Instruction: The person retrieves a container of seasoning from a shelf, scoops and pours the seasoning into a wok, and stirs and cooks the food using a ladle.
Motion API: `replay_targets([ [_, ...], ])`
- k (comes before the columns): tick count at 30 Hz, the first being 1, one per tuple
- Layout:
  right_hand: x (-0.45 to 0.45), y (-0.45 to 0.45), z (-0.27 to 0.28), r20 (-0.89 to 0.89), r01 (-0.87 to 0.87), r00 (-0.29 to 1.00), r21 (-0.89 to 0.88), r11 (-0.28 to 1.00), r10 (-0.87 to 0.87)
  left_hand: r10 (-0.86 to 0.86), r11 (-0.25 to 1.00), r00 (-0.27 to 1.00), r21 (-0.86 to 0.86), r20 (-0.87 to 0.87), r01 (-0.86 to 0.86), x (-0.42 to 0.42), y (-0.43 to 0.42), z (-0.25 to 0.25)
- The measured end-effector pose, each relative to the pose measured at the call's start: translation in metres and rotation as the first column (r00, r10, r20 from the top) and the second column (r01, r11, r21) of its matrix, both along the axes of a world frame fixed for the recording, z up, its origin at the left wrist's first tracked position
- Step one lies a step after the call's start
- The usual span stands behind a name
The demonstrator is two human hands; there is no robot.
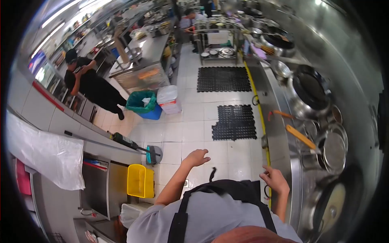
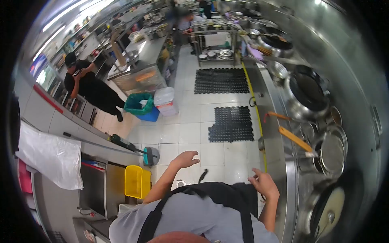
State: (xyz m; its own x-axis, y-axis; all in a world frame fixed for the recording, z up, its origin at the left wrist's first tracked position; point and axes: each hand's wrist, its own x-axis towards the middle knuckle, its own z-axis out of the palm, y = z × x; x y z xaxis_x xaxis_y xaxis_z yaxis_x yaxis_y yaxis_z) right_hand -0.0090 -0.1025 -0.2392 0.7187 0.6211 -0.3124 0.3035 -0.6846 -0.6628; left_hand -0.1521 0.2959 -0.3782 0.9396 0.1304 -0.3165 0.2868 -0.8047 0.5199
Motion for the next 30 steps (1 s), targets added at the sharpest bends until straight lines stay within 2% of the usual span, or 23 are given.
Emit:
replay_targets([
  [2,0.032,0.056,0.010,0.021,-0.094,0.995,0.011,0.996,0.094,0.107,0.991,0.994,-0.083,0.028,-0.105,-0.006,0.035,0.031],
  [4,0.073,0.094,0.012,0.060,-0.175,0.982,-0.036,0.984,0.177,0.158,0.946,0.981,-0.267,-0.112,-0.183,-0.016,0.082,0.040],
  [5,0.108,0.107,0.005,0.104,-0.219,0.971,0.045,0.975,0.213,0.167,0.914,0.972,-0.344,-0.168,-0.216,-0.016,0.117,0.050],
  [6,0.132,0.131,0.030,0.160,-0.202,0.969,0.075,0.976,0.188,0.272,0.843,0.951,-0.441,-0.145,-0.308,-0.017,0.153,0.062],
  [7,0.161,0.157,0.065,0.215,-0.187,0.963,0.108,0.976,0.161,0.271,0.901,0.961,-0.364,0.051,-0.235,-0.017,0.200,0.075],
  [8,0.198,0.177,0.082,0.324,-0.208,0.940,0.289,0.935,0.109,0.395,0.880,0.902,-0.355,0.174,-0.317,-0.013,0.241,0.113],
  [9,0.225,0.202,0.128,0.421,-0.236,0.902,0.307,0.922,0.091,0.437,0.899,0.825,-0.161,0.358,-0.407,-0.008,0.275,0.156],
  [10,0.251,0.224,0.169,0.534,-0.291,0.845,0.397,0.870,0.039,0.358,0.872,0.767,0.103,0.533,-0.478,0.004,0.295,0.240],
  [11,0.256,0.253,0.229,0.580,-0.390,0.813,0.476,0.788,0.052,0.341,0.877,0.612,-0.008,0.713,-0.480,0.015,0.312,0.307],
  [12,0.278,0.272,0.255,0.625,-0.507,0.781,0.634,0.583,0.000,0.349,0.868,0.462,-0.096,0.815,-0.487,0.026,0.305,0.380],
  [13,0.292,0.296,0.284,0.697,-0.612,0.716,0.646,0.456,-0.026,0.220,0.901,0.221,-0.111,0.950,-0.419,0.042,0.296,0.435],
  [14,0.302,0.325,0.311,0.767,-0.707,0.640,0.609,0.359,-0.042,0.040,0.931,0.078,-0.008,0.996,-0.366,0.054,0.286,0.475],
  [16,0.318,0.397,0.351,0.875,-0.851,0.483,0.476,0.223,-0.023,-0.366,0.897,-0.019,0.347,0.931,-0.274,0.071,0.265,0.518],
  [18,0.332,0.483,0.375,0.936,-0.929,0.349,0.340,0.149,0.041,-0.624,0.773,-0.054,0.606,0.779,-0.187,0.096,0.258,0.538],
  [20,0.350,0.566,0.387,0.958,-0.960,0.259,0.240,0.146,0.123,-0.715,0.696,-0.032,0.705,0.699,-0.137,0.122,0.274,0.544],
  [25,0.415,0.759,0.372,0.927,-0.949,0.157,0.046,0.311,0.340,-0.764,0.636,0.033,0.761,0.644,-0.132,0.171,0.356,0.528],
  [30,0.511,0.916,0.355,0.859,-0.882,0.236,-0.008,0.472,0.455,-0.714,0.689,0.069,0.717,0.697,-0.106,0.237,0.483,0.525],
])
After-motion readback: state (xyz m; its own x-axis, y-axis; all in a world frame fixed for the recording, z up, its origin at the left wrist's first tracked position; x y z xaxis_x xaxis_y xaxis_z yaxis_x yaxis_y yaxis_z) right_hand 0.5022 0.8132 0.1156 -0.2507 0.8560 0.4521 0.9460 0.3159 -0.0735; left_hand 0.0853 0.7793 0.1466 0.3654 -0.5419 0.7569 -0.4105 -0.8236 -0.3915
